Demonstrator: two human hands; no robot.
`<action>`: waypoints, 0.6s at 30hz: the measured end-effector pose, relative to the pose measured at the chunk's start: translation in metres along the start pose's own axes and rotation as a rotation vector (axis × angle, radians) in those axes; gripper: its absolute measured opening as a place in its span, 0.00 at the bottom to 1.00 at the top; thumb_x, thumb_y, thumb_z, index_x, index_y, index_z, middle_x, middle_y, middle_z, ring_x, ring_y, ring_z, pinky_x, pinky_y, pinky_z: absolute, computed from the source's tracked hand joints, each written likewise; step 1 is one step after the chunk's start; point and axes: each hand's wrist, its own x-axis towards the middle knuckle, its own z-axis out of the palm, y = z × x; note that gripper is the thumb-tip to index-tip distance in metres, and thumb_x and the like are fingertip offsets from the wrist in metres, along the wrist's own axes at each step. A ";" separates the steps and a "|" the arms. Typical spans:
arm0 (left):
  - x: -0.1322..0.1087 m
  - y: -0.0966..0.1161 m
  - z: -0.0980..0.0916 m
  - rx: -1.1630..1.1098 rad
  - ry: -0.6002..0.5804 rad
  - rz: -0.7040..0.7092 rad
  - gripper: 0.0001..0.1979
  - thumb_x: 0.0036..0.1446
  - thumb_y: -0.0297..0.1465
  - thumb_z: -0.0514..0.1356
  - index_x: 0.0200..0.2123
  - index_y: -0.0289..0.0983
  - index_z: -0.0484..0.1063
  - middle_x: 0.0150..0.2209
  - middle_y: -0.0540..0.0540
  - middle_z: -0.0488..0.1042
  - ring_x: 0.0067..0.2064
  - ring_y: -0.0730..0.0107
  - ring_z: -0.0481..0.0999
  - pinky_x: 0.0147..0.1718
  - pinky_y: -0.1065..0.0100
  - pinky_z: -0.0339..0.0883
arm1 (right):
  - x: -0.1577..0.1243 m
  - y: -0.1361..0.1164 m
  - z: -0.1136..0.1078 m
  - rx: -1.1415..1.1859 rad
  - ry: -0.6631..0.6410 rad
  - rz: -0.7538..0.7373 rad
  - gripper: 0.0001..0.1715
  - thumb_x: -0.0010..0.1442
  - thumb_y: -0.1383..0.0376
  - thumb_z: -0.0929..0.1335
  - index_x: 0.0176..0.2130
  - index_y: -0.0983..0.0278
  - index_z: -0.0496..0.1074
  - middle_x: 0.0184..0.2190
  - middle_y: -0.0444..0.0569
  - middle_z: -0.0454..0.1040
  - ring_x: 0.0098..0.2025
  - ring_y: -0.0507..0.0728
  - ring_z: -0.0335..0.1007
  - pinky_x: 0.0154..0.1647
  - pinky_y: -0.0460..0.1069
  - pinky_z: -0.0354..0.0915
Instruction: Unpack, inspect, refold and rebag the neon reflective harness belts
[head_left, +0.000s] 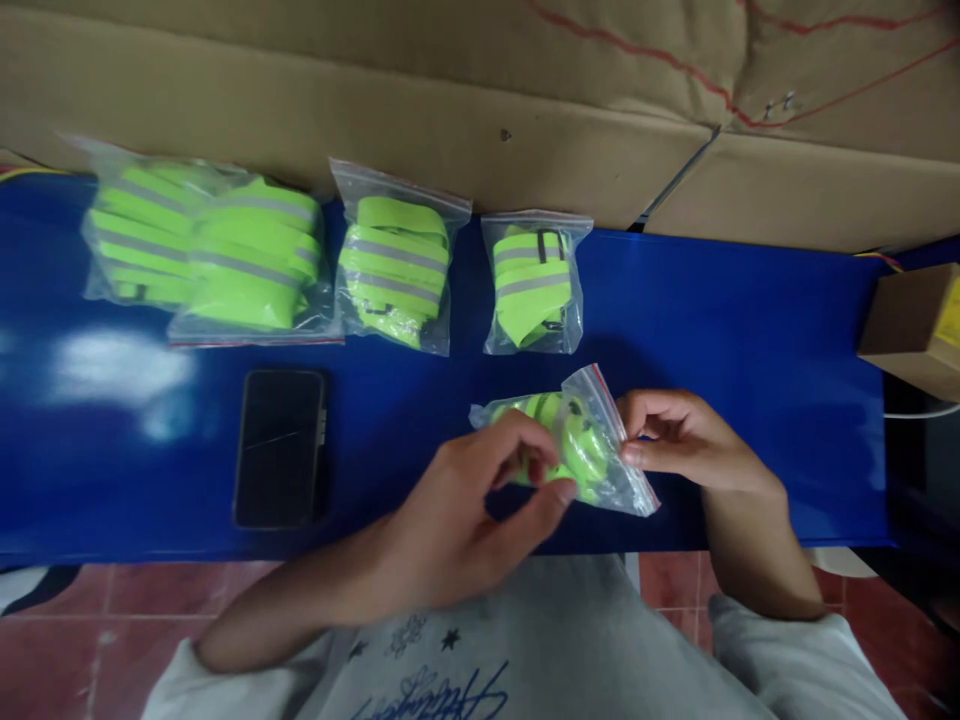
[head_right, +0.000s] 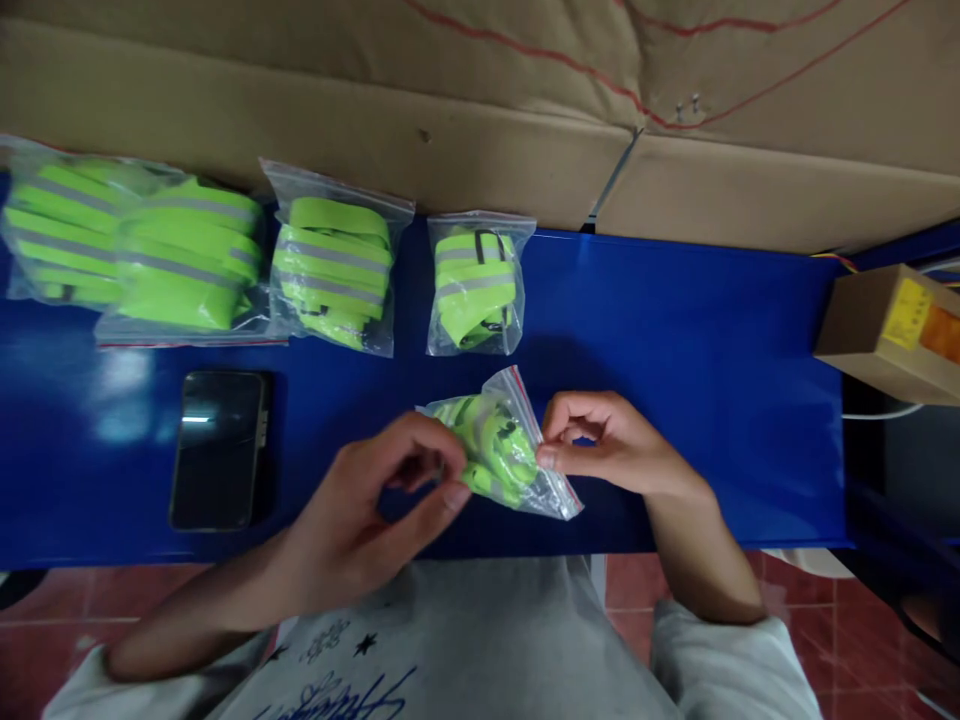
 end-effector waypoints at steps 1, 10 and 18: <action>-0.001 0.007 0.002 -0.041 -0.092 -0.074 0.04 0.66 0.34 0.62 0.40 0.40 0.71 0.30 0.53 0.73 0.25 0.78 0.64 0.24 0.72 0.60 | -0.002 -0.003 0.006 -0.030 -0.005 -0.036 0.18 0.57 0.57 0.79 0.28 0.64 0.72 0.25 0.42 0.71 0.26 0.48 0.64 0.27 0.44 0.63; 0.000 0.023 0.003 -0.138 -0.279 -0.422 0.14 0.65 0.40 0.64 0.31 0.37 0.75 0.24 0.56 0.69 0.25 0.81 0.63 0.22 0.76 0.53 | -0.018 -0.017 0.057 -0.106 -0.114 -0.198 0.09 0.63 0.66 0.76 0.32 0.64 0.74 0.28 0.41 0.74 0.30 0.47 0.69 0.32 0.42 0.64; -0.013 0.013 -0.004 -0.261 -0.351 -0.450 0.11 0.68 0.37 0.61 0.35 0.38 0.77 0.29 0.53 0.78 0.30 0.77 0.73 0.29 0.75 0.62 | -0.031 -0.019 0.065 -0.190 -0.121 -0.184 0.06 0.67 0.70 0.71 0.37 0.62 0.72 0.31 0.40 0.72 0.33 0.46 0.66 0.35 0.42 0.63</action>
